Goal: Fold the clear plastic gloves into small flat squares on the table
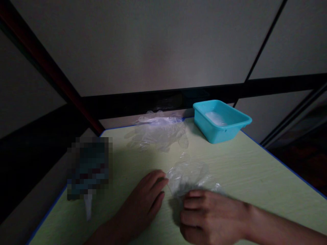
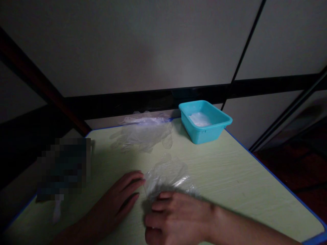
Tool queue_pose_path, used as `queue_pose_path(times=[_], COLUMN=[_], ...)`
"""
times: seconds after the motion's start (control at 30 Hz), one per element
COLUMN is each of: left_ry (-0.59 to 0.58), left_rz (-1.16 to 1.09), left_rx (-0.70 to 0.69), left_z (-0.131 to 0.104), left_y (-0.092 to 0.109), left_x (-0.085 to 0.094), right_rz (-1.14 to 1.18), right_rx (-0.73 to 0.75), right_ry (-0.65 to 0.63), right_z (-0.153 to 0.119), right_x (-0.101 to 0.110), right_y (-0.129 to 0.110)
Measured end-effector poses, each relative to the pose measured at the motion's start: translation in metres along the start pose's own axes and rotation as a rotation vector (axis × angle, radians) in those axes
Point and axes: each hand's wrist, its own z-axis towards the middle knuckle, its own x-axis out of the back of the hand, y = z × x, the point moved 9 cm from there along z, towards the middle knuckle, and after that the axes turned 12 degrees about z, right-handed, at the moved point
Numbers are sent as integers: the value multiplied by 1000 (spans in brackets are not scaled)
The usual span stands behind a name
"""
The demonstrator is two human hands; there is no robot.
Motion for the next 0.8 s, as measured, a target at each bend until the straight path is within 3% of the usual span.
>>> queue_pose_path(times=[0.37,0.6,0.8], left_ry=[15,8,11], left_rz=[16,6,-19], left_rx=[8,17,14], left_z=[-1,-2,0], left_y=[0,-3,-2], left_x=[-1,-1,0], right_rz=[58,274,606], right_rx=[4,-68,-131], right_ry=[-13,-59,109], right_z=[1,0,-5], right_x=[0,5,19], right_y=[-3,3,15])
